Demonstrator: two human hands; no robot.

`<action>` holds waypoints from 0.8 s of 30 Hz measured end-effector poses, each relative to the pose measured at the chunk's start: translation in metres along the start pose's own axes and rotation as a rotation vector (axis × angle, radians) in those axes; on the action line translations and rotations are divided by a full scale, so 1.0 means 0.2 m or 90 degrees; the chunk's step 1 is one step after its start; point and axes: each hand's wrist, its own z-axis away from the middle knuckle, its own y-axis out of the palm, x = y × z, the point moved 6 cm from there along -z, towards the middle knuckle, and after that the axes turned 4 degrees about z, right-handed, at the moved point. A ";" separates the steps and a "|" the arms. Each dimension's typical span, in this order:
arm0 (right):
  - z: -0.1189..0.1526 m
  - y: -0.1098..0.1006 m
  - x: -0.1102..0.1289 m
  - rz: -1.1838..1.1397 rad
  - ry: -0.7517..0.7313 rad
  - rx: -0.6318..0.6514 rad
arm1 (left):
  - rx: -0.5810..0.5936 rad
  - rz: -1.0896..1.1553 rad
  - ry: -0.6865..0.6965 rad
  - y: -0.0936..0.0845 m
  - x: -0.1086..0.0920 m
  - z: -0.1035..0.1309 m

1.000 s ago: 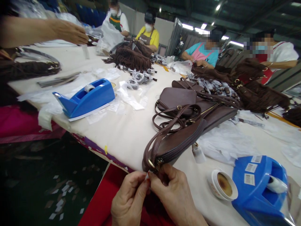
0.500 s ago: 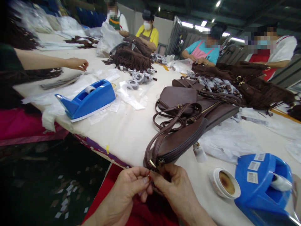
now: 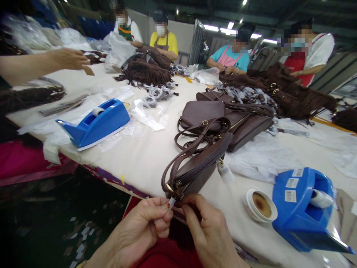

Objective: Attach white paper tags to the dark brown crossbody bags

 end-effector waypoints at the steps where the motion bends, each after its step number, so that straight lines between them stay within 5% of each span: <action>1: 0.00 0.02 -0.02 -0.025 0.009 -0.022 | -0.016 0.013 -0.018 0.00 0.00 0.01; 8: -0.01 0.18 -0.12 -0.411 0.094 -0.080 | -0.034 0.064 -0.107 0.00 0.07 0.03; 15: -0.02 0.34 -0.17 -0.790 0.201 -0.076 | -0.070 0.099 -0.073 0.03 0.11 0.03; 24: -0.01 0.38 -0.18 -0.814 0.305 -0.106 | -0.121 0.107 -0.021 0.04 0.11 0.04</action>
